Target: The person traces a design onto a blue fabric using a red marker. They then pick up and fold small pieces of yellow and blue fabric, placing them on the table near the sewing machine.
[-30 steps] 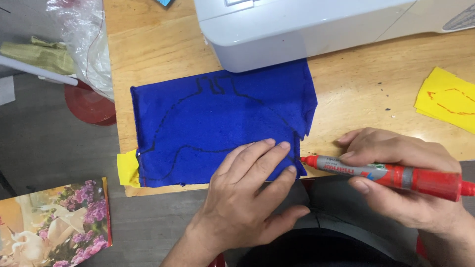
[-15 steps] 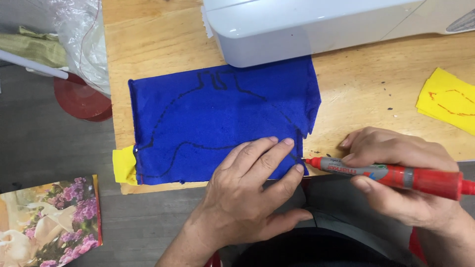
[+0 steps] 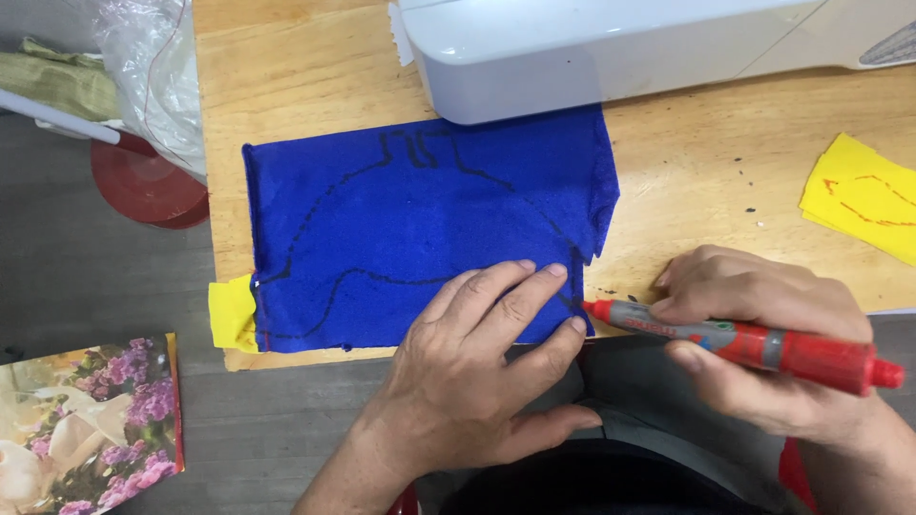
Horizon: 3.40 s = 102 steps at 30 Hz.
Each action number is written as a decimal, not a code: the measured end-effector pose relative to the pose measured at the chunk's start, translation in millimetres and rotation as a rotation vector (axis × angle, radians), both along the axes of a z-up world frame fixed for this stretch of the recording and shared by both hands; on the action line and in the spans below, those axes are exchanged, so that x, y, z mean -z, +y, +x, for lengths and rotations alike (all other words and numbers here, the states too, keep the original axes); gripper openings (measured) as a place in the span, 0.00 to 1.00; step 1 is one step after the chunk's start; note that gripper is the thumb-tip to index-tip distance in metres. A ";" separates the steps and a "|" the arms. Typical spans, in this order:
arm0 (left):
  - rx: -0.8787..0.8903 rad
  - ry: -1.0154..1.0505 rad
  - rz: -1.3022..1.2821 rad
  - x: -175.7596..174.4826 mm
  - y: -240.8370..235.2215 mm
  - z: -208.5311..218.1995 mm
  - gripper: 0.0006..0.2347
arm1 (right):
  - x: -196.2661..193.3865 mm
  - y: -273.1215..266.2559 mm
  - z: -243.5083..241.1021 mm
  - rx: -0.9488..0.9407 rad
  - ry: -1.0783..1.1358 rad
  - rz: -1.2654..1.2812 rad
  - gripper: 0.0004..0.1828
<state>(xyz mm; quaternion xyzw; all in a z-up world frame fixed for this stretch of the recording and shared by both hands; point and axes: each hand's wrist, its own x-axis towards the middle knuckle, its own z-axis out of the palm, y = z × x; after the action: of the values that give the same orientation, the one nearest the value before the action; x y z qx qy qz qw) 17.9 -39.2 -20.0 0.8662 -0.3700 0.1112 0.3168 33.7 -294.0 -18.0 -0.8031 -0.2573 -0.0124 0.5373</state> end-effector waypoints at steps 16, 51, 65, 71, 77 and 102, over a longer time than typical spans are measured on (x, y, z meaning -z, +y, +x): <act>0.003 0.000 0.001 2.0 1.8 -0.6 0.20 | 5.4 -4.4 -2.5 0.008 0.032 0.012 0.11; 0.062 -0.099 -0.119 -2.4 6.8 -4.3 0.18 | 7.6 -7.3 -1.5 -0.028 0.028 0.078 0.10; -0.310 -0.042 -0.306 -22.5 -6.7 -8.9 0.03 | 15.7 -66.5 -34.6 0.233 0.130 0.487 0.10; -0.211 -0.114 -0.285 -52.9 -61.4 1.1 0.03 | 22.4 -126.3 -59.7 0.462 0.088 0.587 0.14; 0.043 -0.182 -0.147 -44.7 -175.2 41.9 0.03 | 26.6 -188.7 -69.3 0.677 0.010 0.691 0.14; 0.049 1.352 -1.050 -49.8 -287.2 83.5 0.09 | 22.4 -236.2 -47.2 0.617 -0.132 0.657 0.19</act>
<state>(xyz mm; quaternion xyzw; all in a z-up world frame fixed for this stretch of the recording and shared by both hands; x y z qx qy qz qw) 101.4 -326.4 29.9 0.4792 -0.0209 -0.2792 0.8318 -13.5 -530.2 -40.4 -0.6266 -0.0222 -0.3042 0.7172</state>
